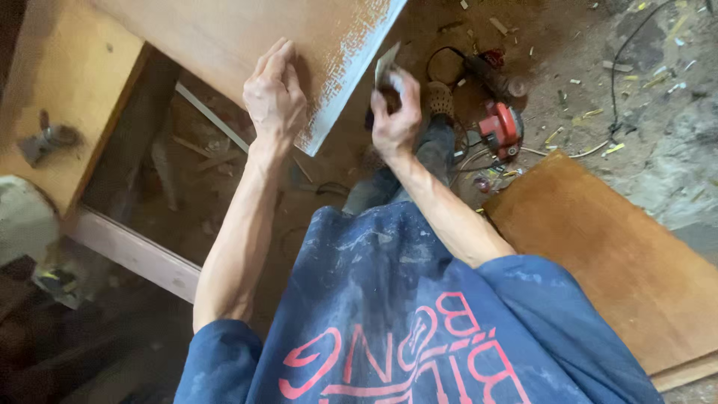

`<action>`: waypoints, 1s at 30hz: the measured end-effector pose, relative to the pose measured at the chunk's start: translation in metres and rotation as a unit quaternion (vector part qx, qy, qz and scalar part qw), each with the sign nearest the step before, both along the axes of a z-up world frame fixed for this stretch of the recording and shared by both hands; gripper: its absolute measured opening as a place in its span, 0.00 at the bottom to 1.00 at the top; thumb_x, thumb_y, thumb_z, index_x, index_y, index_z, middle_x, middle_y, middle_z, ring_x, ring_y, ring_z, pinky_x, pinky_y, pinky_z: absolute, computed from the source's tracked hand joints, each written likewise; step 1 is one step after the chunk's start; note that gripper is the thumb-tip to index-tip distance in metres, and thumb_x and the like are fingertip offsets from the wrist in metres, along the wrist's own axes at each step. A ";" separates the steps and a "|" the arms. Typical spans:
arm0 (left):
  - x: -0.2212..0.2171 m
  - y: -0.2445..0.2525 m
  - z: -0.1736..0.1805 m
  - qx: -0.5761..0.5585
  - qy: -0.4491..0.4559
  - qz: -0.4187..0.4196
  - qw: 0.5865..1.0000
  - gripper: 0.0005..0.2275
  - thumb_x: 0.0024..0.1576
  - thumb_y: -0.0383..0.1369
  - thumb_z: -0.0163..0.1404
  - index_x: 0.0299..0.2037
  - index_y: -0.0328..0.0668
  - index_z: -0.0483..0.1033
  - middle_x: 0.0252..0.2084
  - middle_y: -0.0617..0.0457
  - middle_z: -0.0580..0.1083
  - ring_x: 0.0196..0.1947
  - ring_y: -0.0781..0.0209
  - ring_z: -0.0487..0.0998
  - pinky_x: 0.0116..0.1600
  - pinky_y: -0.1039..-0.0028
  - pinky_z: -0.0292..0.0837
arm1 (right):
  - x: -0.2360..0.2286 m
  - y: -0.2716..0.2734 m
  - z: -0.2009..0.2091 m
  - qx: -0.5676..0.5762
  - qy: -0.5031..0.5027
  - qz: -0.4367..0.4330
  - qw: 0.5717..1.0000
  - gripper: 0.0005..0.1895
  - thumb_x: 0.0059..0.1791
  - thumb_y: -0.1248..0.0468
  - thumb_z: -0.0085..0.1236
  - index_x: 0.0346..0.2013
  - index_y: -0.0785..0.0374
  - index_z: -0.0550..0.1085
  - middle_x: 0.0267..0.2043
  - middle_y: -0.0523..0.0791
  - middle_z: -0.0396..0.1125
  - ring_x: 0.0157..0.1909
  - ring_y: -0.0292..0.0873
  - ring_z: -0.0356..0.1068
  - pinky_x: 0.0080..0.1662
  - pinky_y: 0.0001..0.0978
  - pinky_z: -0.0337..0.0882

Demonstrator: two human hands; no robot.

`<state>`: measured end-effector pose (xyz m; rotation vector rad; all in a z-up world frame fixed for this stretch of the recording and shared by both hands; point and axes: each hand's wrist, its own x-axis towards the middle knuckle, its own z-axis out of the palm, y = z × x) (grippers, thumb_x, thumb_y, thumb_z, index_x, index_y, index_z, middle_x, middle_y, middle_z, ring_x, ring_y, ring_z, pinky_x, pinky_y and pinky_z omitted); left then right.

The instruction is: The person uses a putty knife to apply white filler to a rectangular wooden board, spreading it across the surface and into holes. The person repeatedly scoops filler from a small board and smooths it onto the wood.

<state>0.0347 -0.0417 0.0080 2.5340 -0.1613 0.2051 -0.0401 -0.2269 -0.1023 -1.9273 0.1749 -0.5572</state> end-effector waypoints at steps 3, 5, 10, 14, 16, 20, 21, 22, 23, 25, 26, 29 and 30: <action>-0.009 0.007 0.000 -0.006 -0.019 -0.003 1.000 0.11 0.65 0.23 0.47 0.54 0.33 0.79 0.56 0.39 0.77 0.54 0.45 0.82 0.61 0.65 0.78 | -0.001 0.021 0.006 0.080 -0.015 0.034 0.996 0.15 0.48 0.78 0.53 0.50 0.69 0.70 0.49 0.52 0.69 0.51 0.48 0.73 0.52 0.41 0.81; -0.015 0.012 0.001 0.003 -0.025 0.004 1.000 0.11 0.65 0.23 0.47 0.54 0.32 0.79 0.56 0.38 0.77 0.54 0.44 0.81 0.60 0.65 0.77 | -0.030 0.039 0.018 0.116 0.101 0.083 0.985 0.14 0.48 0.78 0.52 0.47 0.69 0.71 0.47 0.52 0.68 0.48 0.48 0.73 0.46 0.38 0.83; -0.030 0.030 0.006 -0.006 -0.014 0.035 0.999 0.12 0.61 0.22 0.48 0.53 0.32 0.79 0.55 0.38 0.77 0.54 0.42 0.80 0.59 0.63 0.77 | -0.056 0.032 0.027 0.174 0.125 0.109 0.971 0.14 0.48 0.75 0.53 0.49 0.70 0.68 0.48 0.52 0.68 0.44 0.46 0.74 0.46 0.36 0.79; -0.040 0.032 0.001 -0.011 -0.020 0.048 0.999 0.11 0.62 0.21 0.48 0.53 0.34 0.79 0.56 0.40 0.78 0.56 0.42 0.79 0.60 0.62 0.76 | -0.037 0.028 0.012 0.062 0.011 0.075 0.995 0.18 0.49 0.75 0.60 0.52 0.71 0.69 0.54 0.54 0.66 0.55 0.51 0.69 0.58 0.41 0.71; -0.038 0.030 -0.002 -0.011 -0.031 0.049 0.998 0.12 0.62 0.21 0.48 0.53 0.35 0.79 0.56 0.40 0.78 0.57 0.42 0.79 0.61 0.62 0.76 | -0.041 0.044 0.009 0.127 0.057 0.079 0.987 0.16 0.50 0.74 0.58 0.52 0.68 0.70 0.53 0.53 0.67 0.53 0.49 0.70 0.57 0.39 0.73; -0.043 0.029 -0.006 -0.025 -0.035 0.059 0.997 0.12 0.61 0.21 0.49 0.53 0.35 0.79 0.55 0.41 0.78 0.56 0.42 0.79 0.60 0.62 0.77 | -0.094 0.072 0.018 0.140 0.112 0.145 0.973 0.16 0.49 0.73 0.61 0.51 0.65 0.71 0.50 0.49 0.68 0.49 0.46 0.72 0.54 0.36 0.74; -0.045 0.031 -0.006 -0.029 -0.035 0.061 0.997 0.11 0.61 0.21 0.49 0.52 0.36 0.79 0.55 0.41 0.78 0.56 0.42 0.80 0.59 0.62 0.77 | -0.101 0.071 0.020 0.071 0.093 0.163 0.980 0.18 0.47 0.74 0.65 0.50 0.65 0.71 0.50 0.49 0.66 0.50 0.47 0.71 0.53 0.37 0.73; -0.047 0.032 -0.006 -0.031 -0.033 0.062 0.997 0.11 0.61 0.21 0.49 0.52 0.35 0.79 0.55 0.41 0.78 0.56 0.42 0.80 0.59 0.62 0.77 | -0.104 0.067 0.021 0.106 0.098 0.159 0.977 0.18 0.48 0.73 0.64 0.50 0.65 0.70 0.52 0.49 0.66 0.49 0.45 0.71 0.50 0.34 0.74; -0.049 0.034 -0.007 -0.034 -0.033 0.063 0.997 0.11 0.61 0.21 0.49 0.52 0.35 0.79 0.55 0.41 0.78 0.55 0.43 0.80 0.59 0.62 0.77 | -0.103 0.060 0.021 0.141 0.102 0.154 0.973 0.17 0.48 0.73 0.62 0.50 0.65 0.69 0.53 0.49 0.65 0.47 0.43 0.71 0.48 0.32 0.76; -0.051 0.036 -0.008 -0.038 -0.038 0.066 0.996 0.11 0.61 0.21 0.49 0.52 0.35 0.79 0.55 0.41 0.78 0.55 0.43 0.80 0.59 0.63 0.78 | -0.086 0.046 0.019 0.194 0.095 0.134 0.967 0.18 0.50 0.73 0.61 0.52 0.66 0.67 0.54 0.49 0.64 0.45 0.41 0.71 0.46 0.30 0.77; -0.052 0.036 -0.009 -0.040 -0.044 0.067 0.996 0.10 0.62 0.21 0.49 0.52 0.35 0.79 0.54 0.41 0.78 0.55 0.44 0.80 0.59 0.63 0.78 | -0.074 0.041 0.018 0.212 0.083 0.119 0.966 0.19 0.51 0.73 0.61 0.54 0.66 0.66 0.54 0.48 0.64 0.46 0.40 0.71 0.47 0.31 0.76; -0.058 0.035 -0.009 -0.033 -0.043 0.071 0.996 0.10 0.64 0.22 0.49 0.52 0.35 0.79 0.54 0.41 0.78 0.55 0.45 0.81 0.59 0.65 0.78 | -0.057 0.046 0.017 0.155 0.072 0.094 0.981 0.16 0.52 0.70 0.60 0.52 0.66 0.67 0.54 0.49 0.63 0.45 0.40 0.71 0.44 0.30 0.79; -0.060 0.035 -0.008 -0.029 -0.040 0.070 0.996 0.09 0.65 0.22 0.49 0.53 0.35 0.79 0.55 0.40 0.78 0.54 0.46 0.81 0.59 0.65 0.78 | -0.060 0.053 0.017 0.117 0.071 0.087 0.987 0.14 0.51 0.69 0.60 0.50 0.65 0.69 0.54 0.49 0.63 0.44 0.40 0.72 0.42 0.29 0.81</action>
